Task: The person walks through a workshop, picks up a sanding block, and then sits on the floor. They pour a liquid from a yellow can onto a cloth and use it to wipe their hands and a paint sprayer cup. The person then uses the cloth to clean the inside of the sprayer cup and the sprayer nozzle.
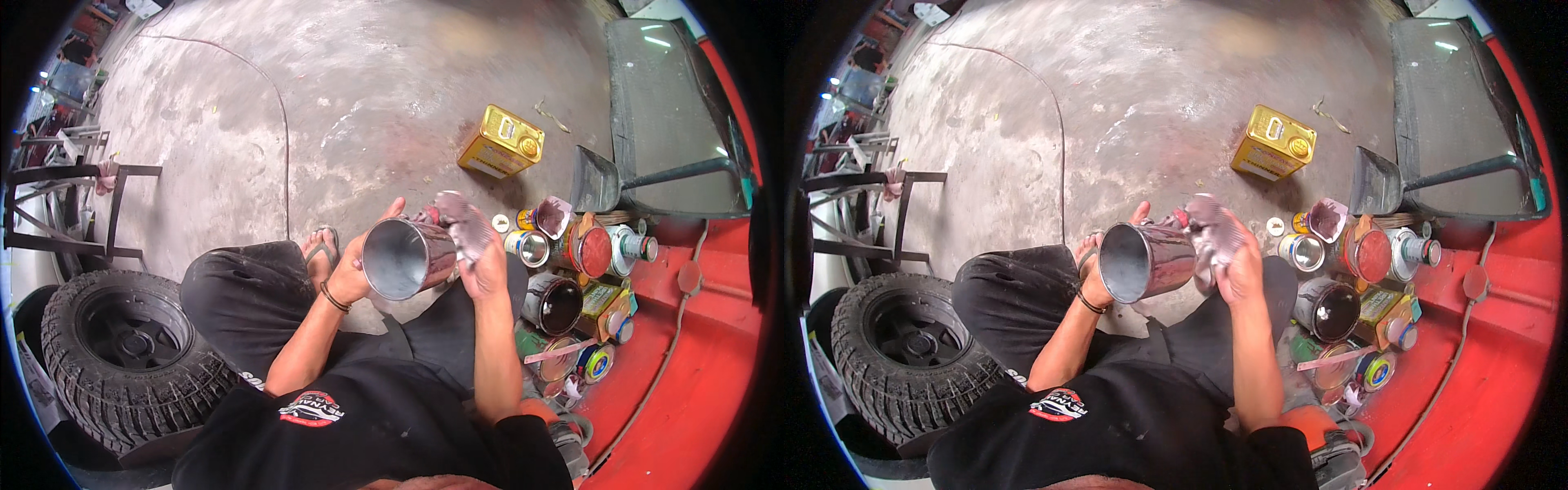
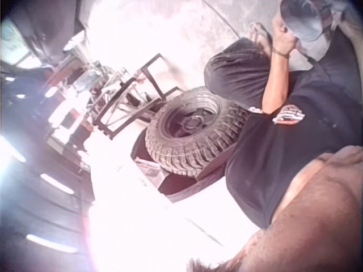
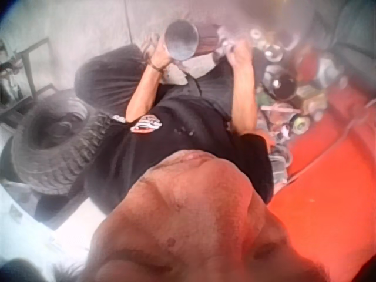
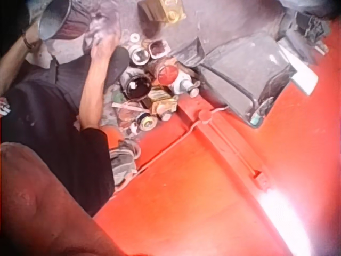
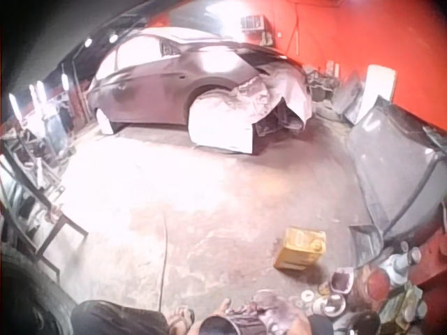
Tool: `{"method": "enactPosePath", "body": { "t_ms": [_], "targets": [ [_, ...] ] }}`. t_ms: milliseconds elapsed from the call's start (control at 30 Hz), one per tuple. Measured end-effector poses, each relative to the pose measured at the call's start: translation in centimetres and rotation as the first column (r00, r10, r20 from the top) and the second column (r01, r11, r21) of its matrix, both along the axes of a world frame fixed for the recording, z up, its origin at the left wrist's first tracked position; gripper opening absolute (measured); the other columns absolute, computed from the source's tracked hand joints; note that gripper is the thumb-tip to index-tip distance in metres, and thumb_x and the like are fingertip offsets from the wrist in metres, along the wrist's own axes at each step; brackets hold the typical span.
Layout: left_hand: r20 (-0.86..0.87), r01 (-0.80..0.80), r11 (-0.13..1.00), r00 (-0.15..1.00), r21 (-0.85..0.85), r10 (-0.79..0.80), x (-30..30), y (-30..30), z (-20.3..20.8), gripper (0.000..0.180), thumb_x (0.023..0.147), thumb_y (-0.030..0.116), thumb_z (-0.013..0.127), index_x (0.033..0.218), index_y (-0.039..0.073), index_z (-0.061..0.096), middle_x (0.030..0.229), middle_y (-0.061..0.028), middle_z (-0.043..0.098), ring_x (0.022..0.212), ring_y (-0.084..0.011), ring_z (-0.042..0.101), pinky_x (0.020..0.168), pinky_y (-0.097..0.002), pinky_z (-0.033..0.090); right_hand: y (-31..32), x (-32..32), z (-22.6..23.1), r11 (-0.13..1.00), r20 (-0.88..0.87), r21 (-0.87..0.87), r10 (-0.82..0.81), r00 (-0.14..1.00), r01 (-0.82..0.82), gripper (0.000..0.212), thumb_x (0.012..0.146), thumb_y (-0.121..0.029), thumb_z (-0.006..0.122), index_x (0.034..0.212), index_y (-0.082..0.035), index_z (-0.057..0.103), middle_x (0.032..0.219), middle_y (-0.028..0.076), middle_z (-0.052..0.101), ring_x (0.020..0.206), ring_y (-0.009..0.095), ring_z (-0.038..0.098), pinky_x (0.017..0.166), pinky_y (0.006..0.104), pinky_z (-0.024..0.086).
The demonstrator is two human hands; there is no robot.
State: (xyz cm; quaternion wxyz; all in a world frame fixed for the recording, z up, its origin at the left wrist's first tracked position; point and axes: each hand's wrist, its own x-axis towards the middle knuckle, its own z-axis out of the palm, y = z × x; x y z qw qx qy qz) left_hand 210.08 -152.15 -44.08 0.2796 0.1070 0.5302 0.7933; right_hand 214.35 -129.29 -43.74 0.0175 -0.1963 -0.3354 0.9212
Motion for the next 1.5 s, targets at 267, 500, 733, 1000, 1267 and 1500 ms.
{"method": "enactPosePath", "body": {
  "t_ms": [267, 500, 733, 1000, 1267, 1500],
  "targets": [
    [0.217, -0.055, 0.928, 0.976, 0.368, -0.028, -1.4, 1.9, 2.3, 0.113, 0.083, 0.054, 0.082, 0.167, 0.015, 0.016, 0.122, -0.0148, 0.070, 0.101, -0.0341, 0.074, 0.076, -0.0561, 0.065, -0.2, -4.8, -2.2, 0.849, -0.203, -0.393, 0.295, 0.934, -0.353, 0.039, 0.103, -0.029, 0.065, 0.131, -0.001, 0.066, 0.116, 0.012, 0.074, 0.101, 0.025, 0.074, 0.088, 0.0409, 0.063],
    [0.294, -0.032, 0.921, 0.952, 0.388, -0.090, -2.2, 0.4, 0.0, 0.094, 0.089, 0.049, 0.079, 0.164, 0.033, 0.026, 0.122, -0.0182, 0.070, 0.113, -0.0421, 0.070, 0.079, -0.0549, 0.065, -0.4, -4.8, -3.2, 0.933, -0.285, -0.265, 0.166, 0.944, -0.244, 0.040, 0.105, -0.021, 0.060, 0.142, -0.004, 0.061, 0.120, 0.011, 0.073, 0.106, 0.025, 0.072, 0.093, 0.0460, 0.062],
    [0.293, -0.007, 0.940, 0.951, 0.342, -0.100, -2.1, 1.1, 0.0, 0.094, 0.090, 0.043, 0.080, 0.165, 0.032, 0.024, 0.126, -0.0166, 0.068, 0.118, -0.0431, 0.067, 0.082, -0.0544, 0.065, -2.5, -3.3, -2.5, 0.965, -0.297, 0.232, 0.190, 0.936, -0.122, 0.039, 0.101, -0.021, 0.071, 0.137, -0.007, 0.068, 0.115, 0.004, 0.075, 0.102, 0.012, 0.069, 0.086, 0.0273, 0.056],
    [0.237, 0.001, 0.974, 0.970, 0.228, -0.057, -2.3, -0.5, -2.1, 0.069, 0.093, 0.042, 0.076, 0.146, 0.005, 0.052, 0.135, -0.0154, 0.065, 0.122, -0.0395, 0.066, 0.093, -0.0513, 0.060, -4.6, -3.5, -0.8, 0.519, -0.283, 0.809, -0.066, 0.957, 0.275, 0.026, 0.096, -0.018, 0.077, 0.118, -0.004, 0.075, 0.101, 0.005, 0.077, 0.089, 0.012, 0.071, 0.079, 0.0277, 0.056],
    [-0.064, 0.101, 0.991, 0.993, 0.089, -0.095, -1.4, 0.4, -0.6, 0.092, 0.086, 0.022, 0.082, 0.160, 0.003, 0.031, 0.149, -0.0173, 0.056, 0.136, -0.0290, 0.056, 0.114, -0.0434, 0.046, 0.7, -2.2, -2.4, 0.947, -0.027, 0.318, 0.057, 0.998, -0.045, 0.048, 0.109, -0.046, 0.053, 0.110, -0.002, 0.071, 0.093, 0.001, 0.070, 0.081, 0.009, 0.063, 0.074, 0.0260, 0.052],
    [-0.443, 0.183, 0.962, 0.859, -0.202, -0.256, 3.1, 3.2, 0.6, 0.070, 0.087, -0.010, 0.064, 0.153, 0.007, 0.050, 0.149, -0.0128, 0.060, 0.138, -0.0235, 0.056, 0.114, -0.0351, 0.043, 4.1, 1.0, 1.0, 0.310, 0.326, 0.861, 0.274, 0.905, -0.404, 0.044, 0.104, -0.037, 0.059, 0.109, 0.005, 0.070, 0.082, 0.009, 0.066, 0.080, 0.011, 0.057, 0.073, 0.0329, 0.049]
  ]
}}
